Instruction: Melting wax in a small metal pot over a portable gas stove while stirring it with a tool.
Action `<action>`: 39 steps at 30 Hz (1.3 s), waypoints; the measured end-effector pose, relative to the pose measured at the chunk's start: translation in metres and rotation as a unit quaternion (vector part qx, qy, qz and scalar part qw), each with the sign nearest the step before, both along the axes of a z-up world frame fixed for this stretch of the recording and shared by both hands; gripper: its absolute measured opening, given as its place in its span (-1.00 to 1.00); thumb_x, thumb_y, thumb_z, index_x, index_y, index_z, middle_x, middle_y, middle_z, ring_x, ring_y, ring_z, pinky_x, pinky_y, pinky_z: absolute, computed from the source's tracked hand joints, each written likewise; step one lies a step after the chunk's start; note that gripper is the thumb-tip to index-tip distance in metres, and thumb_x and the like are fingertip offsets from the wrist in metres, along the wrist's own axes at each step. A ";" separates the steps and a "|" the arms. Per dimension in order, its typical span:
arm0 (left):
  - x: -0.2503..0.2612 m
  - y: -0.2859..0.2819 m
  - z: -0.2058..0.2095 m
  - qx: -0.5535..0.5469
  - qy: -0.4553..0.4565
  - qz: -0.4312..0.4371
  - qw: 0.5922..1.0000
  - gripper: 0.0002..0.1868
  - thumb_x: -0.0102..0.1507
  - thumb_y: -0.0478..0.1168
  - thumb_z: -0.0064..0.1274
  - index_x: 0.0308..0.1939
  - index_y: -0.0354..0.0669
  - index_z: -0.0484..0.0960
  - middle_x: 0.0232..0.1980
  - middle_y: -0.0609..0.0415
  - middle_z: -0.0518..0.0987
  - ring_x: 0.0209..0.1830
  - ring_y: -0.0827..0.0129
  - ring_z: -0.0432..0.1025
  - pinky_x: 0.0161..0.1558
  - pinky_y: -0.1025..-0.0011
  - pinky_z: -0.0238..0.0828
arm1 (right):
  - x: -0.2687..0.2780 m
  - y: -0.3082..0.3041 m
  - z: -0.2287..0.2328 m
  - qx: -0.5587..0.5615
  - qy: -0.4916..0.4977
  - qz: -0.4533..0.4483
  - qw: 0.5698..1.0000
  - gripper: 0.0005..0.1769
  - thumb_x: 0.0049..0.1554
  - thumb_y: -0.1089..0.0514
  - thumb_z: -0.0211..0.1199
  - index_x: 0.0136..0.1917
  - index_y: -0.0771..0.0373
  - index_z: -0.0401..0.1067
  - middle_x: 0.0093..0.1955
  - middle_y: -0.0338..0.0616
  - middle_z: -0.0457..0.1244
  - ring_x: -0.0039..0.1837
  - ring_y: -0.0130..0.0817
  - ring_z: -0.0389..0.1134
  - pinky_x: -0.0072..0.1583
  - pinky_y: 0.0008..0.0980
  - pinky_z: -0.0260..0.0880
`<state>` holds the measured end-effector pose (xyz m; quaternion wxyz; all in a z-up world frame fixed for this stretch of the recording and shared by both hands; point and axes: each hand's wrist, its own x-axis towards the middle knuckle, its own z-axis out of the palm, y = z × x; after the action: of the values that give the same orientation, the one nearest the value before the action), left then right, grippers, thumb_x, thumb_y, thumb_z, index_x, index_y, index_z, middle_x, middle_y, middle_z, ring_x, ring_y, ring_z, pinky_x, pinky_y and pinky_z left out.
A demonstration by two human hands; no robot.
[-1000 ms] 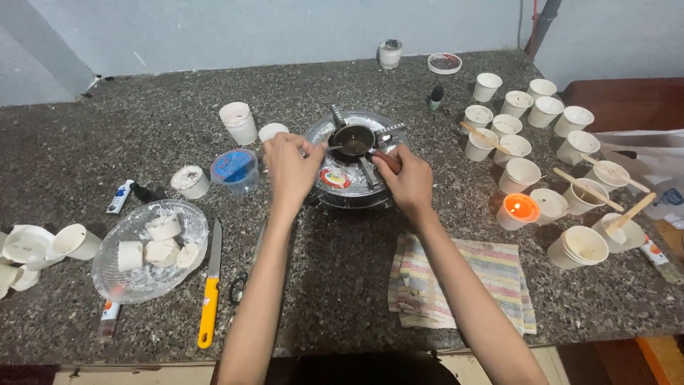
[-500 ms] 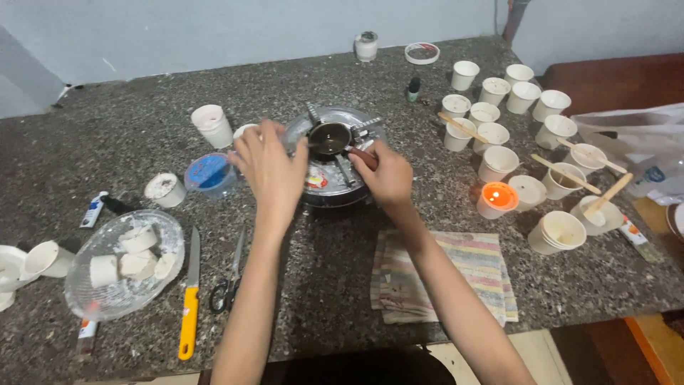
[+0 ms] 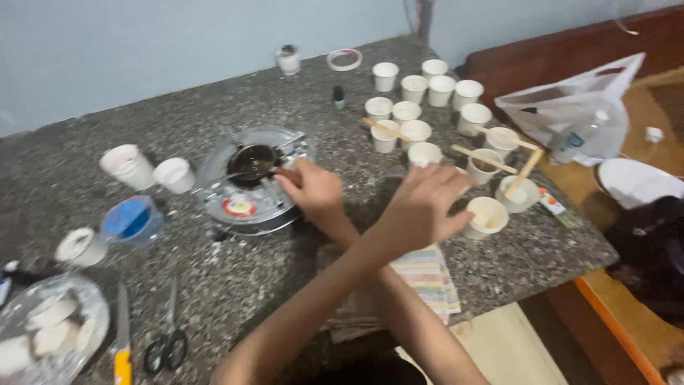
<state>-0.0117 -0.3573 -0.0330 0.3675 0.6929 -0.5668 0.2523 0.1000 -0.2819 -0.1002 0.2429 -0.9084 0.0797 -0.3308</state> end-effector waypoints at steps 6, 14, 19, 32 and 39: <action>-0.022 -0.056 -0.015 0.310 0.011 0.005 0.951 -0.25 0.15 0.14 0.08 0.37 -0.09 0.37 0.05 0.05 0.51 0.15 0.20 0.34 0.10 0.10 0.27 | -0.007 0.004 0.009 -0.013 -0.045 -0.012 0.999 -0.64 0.02 -0.38 0.26 -0.21 -0.15 0.33 -0.38 -0.41 0.34 -0.27 -0.32 0.47 -0.17 -0.36 0.42; -0.024 -0.085 -0.028 0.344 0.052 0.031 0.937 -0.39 0.03 0.01 0.16 0.08 -0.25 0.55 -0.02 -0.05 0.44 0.04 0.13 0.35 0.01 0.09 0.32 | -0.010 -0.002 0.008 0.026 -0.035 0.041 0.998 -0.66 0.08 -0.33 0.23 -0.19 -0.10 0.32 -0.36 -0.35 0.34 -0.29 -0.28 0.47 -0.19 -0.32 0.43; -0.019 -0.083 -0.006 0.353 0.160 -0.016 0.922 -0.33 -0.05 -0.11 0.24 0.05 -0.47 0.48 -0.01 -0.27 0.43 0.10 -0.16 0.43 0.03 0.00 0.51 | -0.015 -0.003 0.015 0.043 -0.020 0.084 0.995 -0.67 0.14 -0.26 0.21 -0.15 -0.02 0.33 -0.32 -0.26 0.35 -0.27 -0.18 0.47 -0.17 -0.25 0.45; -0.029 -0.089 0.015 0.381 0.130 -0.043 0.914 -0.38 -0.12 -0.17 0.31 -0.07 -0.48 0.53 -0.12 -0.29 0.57 -0.04 -0.21 0.57 -0.09 -0.06 0.62 | -0.017 -0.001 0.017 0.043 -0.022 0.063 0.997 -0.68 0.10 -0.24 0.27 -0.15 -0.01 0.38 -0.32 -0.27 0.36 -0.29 -0.20 0.48 -0.17 -0.22 0.49; -0.029 -0.096 0.015 0.366 0.152 -0.050 0.917 -0.28 -0.10 -0.14 0.37 -0.01 -0.51 0.43 -0.06 -0.36 0.48 0.03 -0.33 0.52 -0.06 -0.16 0.59 | -0.017 -0.002 0.016 0.036 -0.033 0.066 0.997 -0.67 0.11 -0.25 0.25 -0.17 -0.02 0.34 -0.33 -0.25 0.34 -0.30 -0.17 0.47 -0.19 -0.21 0.48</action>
<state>-0.0406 -0.4533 -0.0178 0.1816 0.7799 -0.5906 -0.0996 0.0834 -0.2841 -0.0839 0.2992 -0.8912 0.0231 -0.3403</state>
